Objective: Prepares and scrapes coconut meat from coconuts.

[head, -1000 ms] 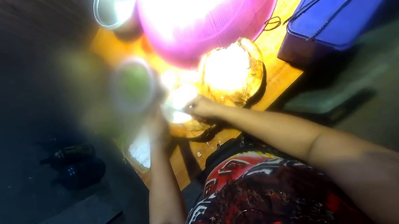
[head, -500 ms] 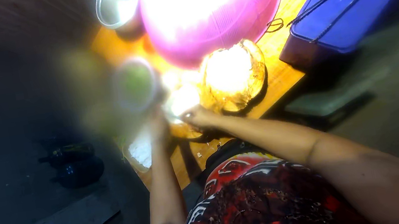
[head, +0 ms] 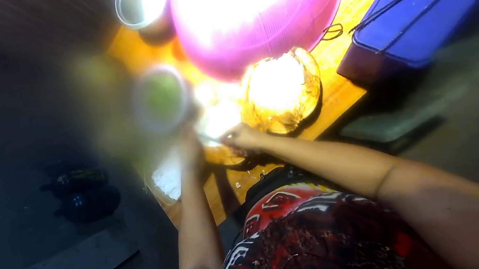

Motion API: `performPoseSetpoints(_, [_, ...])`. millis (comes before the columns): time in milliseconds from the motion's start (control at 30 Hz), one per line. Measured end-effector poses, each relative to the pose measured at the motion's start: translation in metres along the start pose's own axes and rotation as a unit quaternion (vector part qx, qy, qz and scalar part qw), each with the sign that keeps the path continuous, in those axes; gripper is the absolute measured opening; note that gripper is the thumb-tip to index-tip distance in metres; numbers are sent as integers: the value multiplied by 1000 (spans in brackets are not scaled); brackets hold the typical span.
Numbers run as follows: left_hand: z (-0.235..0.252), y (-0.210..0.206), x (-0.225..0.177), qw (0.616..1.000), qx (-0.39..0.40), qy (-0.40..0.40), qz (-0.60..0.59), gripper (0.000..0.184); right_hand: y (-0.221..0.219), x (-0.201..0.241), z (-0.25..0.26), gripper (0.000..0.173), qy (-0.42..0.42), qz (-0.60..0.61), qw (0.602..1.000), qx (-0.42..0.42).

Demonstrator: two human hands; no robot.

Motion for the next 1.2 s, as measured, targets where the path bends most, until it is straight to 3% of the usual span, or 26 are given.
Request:
performPoseSetpoints(133, [-2, -2, -4, 1000, 2, -6, -13, 29, 5, -2, 5, 30, -16, 50, 997, -48])
performPoseSetpoints(300, [-2, -2, 0, 1000, 11, 8, -8, 32, -22, 12, 6, 31, -7, 90, 994, -54])
performPoseSetpoints(533, [-2, -1, 0, 1000, -1, -1, 0, 29, -5, -11, -4, 29, -2, -46, 999, 2])
performPoseSetpoints(700, [-3, 0, 2, 1000, -4, -2, -8, 31, -4, -7, 9, 30, 14, -3, 999, -51])
performPoseSetpoints(900, [-8, 0, -1, 999, -15, 10, -26, 30, 6, -4, -2, 28, 31, -98, 995, 17])
performPoseSetpoints(1067, [-7, 0, 0, 1000, -18, -1, -18, 26, 9, 6, 0, 29, 13, -34, 999, -30])
performPoseSetpoints(1200, [-7, 0, 1, 1000, -19, 3, -14, 25, 0, 3, -3, 28, 40, -89, 995, 23])
Point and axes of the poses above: each hand's wrist, its own z-axis towards the middle knuckle, its own y-axis out of the back of the hand, x = y × z, the point moved 5 cm from there along z, towards the middle knuckle, and after that the axes turned 6 degrees about -z, right-handed, at the moved point
